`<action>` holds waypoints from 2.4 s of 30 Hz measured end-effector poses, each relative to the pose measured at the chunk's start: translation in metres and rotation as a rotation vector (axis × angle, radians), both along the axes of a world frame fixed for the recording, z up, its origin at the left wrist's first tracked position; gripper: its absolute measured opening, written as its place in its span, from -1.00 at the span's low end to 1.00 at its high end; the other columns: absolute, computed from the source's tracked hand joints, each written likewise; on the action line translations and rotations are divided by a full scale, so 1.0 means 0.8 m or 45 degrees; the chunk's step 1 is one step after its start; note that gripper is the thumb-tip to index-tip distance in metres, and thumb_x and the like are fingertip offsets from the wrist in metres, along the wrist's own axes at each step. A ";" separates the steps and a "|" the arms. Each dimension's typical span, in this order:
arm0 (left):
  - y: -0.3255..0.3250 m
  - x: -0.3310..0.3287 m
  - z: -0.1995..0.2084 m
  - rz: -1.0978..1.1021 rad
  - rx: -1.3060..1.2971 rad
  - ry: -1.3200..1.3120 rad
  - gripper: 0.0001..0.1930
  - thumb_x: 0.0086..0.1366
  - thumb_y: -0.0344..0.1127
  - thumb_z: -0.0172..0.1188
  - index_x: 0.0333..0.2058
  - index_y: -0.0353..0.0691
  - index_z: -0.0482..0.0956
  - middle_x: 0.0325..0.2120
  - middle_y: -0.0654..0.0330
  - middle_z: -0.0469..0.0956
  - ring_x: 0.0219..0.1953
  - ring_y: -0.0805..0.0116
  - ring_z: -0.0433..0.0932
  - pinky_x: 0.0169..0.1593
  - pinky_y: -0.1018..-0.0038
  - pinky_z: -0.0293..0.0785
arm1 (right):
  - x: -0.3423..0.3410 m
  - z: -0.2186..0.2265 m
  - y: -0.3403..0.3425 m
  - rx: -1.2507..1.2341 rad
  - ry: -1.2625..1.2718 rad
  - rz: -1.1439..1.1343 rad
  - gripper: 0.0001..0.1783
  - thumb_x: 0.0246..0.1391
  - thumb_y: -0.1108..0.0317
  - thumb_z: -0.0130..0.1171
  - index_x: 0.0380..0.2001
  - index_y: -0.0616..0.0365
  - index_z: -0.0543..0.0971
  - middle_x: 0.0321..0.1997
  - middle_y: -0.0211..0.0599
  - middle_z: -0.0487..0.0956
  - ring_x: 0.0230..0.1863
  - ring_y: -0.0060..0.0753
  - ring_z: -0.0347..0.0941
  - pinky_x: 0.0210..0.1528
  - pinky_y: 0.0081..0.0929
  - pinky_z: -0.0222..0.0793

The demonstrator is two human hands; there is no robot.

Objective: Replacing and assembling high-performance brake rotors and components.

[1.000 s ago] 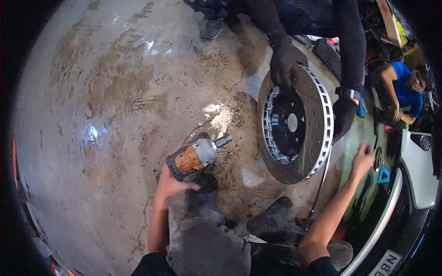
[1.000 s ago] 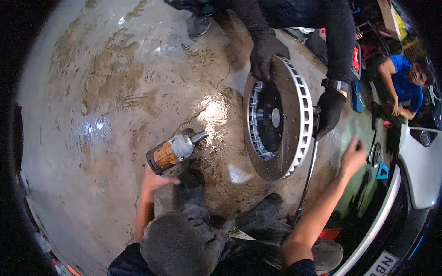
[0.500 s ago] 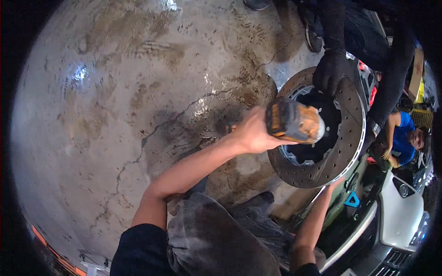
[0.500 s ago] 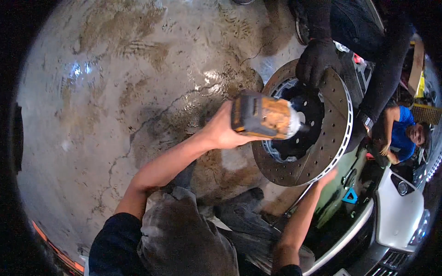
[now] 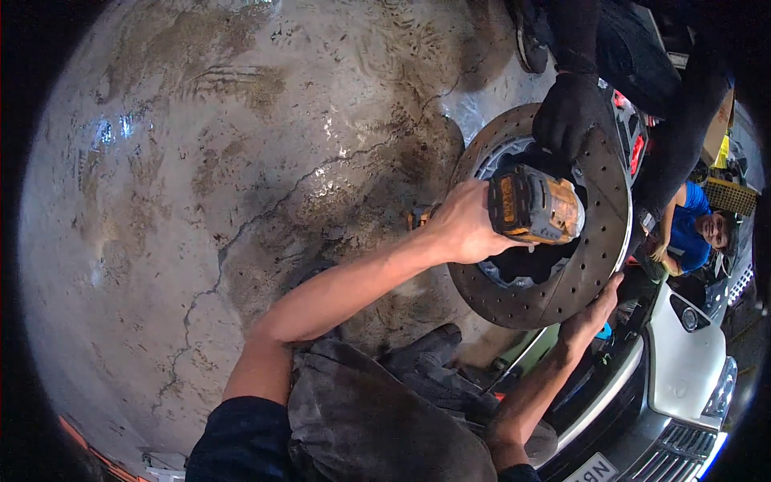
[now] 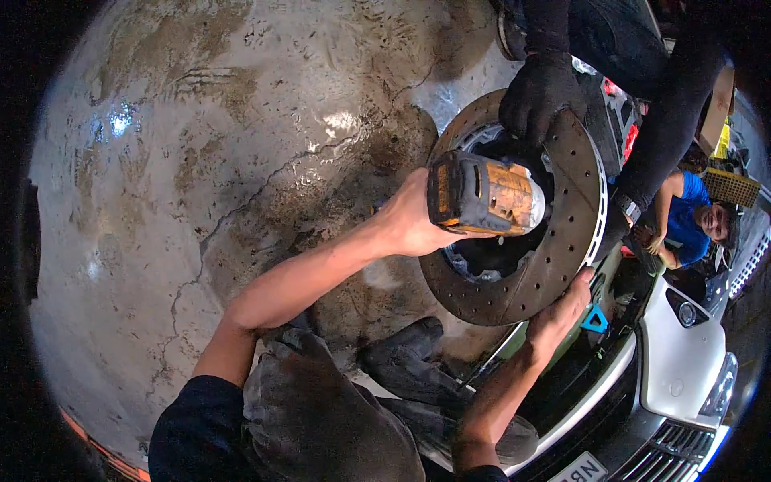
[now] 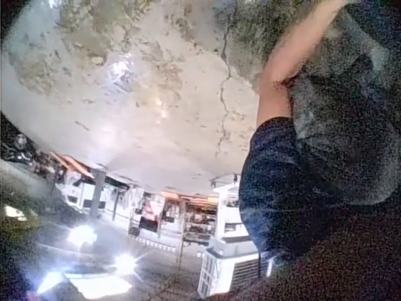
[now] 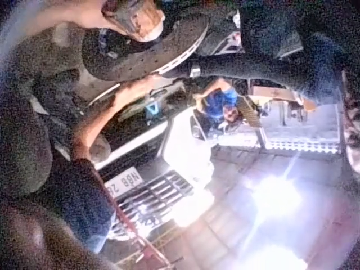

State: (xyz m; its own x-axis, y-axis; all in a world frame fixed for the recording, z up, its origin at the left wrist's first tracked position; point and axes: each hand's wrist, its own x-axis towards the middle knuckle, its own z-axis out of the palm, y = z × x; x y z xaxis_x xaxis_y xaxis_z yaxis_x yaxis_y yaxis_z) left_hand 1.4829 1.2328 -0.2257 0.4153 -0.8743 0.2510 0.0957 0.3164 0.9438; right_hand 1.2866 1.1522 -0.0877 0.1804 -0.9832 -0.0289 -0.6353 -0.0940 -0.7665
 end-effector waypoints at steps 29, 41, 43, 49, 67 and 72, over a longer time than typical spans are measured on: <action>-0.005 -0.004 0.008 -0.232 0.004 -0.326 -0.62 0.18 -0.25 0.37 -0.05 -0.22 0.59 -0.09 0.14 0.63 -0.01 0.28 0.58 0.10 0.31 0.47 | 0.029 0.027 0.013 -0.141 0.190 0.204 -0.53 -0.03 0.13 0.26 -0.25 0.39 0.54 -0.52 -0.33 0.57 -0.45 -0.58 0.36 -0.32 -0.46 0.35; 0.002 -0.009 0.033 -0.534 0.324 0.535 -0.72 0.27 -0.22 0.31 -0.16 -0.27 0.56 -0.44 0.33 0.56 -0.55 0.54 0.47 -0.43 0.50 0.48 | 0.032 0.029 0.010 -0.095 0.179 0.170 -0.53 -0.07 0.19 0.25 -0.21 0.41 0.54 -0.53 -0.35 0.57 -0.48 -0.60 0.37 -0.35 -0.51 0.35; 0.001 -0.010 0.032 -0.463 0.246 0.522 -0.75 0.28 -0.23 0.31 -0.18 -0.27 0.56 -0.49 0.36 0.54 -0.62 0.60 0.41 -0.51 0.53 0.42 | 0.032 0.028 0.010 -0.125 0.145 0.210 -0.54 -0.06 0.19 0.25 -0.21 0.41 0.54 -0.53 -0.35 0.56 -0.48 -0.60 0.37 -0.36 -0.51 0.35; 0.001 -0.009 0.027 -0.498 0.314 0.413 -0.73 0.27 -0.21 0.32 -0.16 -0.25 0.56 -0.49 0.35 0.54 -0.61 0.59 0.37 -0.50 0.52 0.38 | 0.033 0.029 0.010 -0.147 0.138 0.236 -0.54 -0.04 0.19 0.24 -0.21 0.40 0.54 -0.54 -0.36 0.56 -0.50 -0.61 0.37 -0.38 -0.51 0.35; -0.010 -0.005 0.013 -0.396 0.075 0.122 -0.58 0.23 -0.27 0.34 0.03 -0.29 0.51 -0.06 0.15 0.60 -0.02 0.35 0.55 0.11 0.34 0.45 | 0.032 0.033 0.008 -0.131 0.166 0.281 -0.58 -0.08 0.23 0.22 -0.24 0.39 0.54 -0.60 -0.34 0.53 -0.56 -0.58 0.35 -0.42 -0.48 0.33; -0.010 -0.005 0.014 -0.407 0.141 0.179 -0.60 0.24 -0.26 0.33 0.01 -0.29 0.53 -0.05 0.15 0.60 0.00 0.33 0.54 0.12 0.35 0.44 | 0.031 0.033 0.006 -0.143 0.177 0.247 -0.57 -0.08 0.21 0.21 -0.24 0.40 0.54 -0.61 -0.32 0.52 -0.56 -0.57 0.35 -0.41 -0.47 0.34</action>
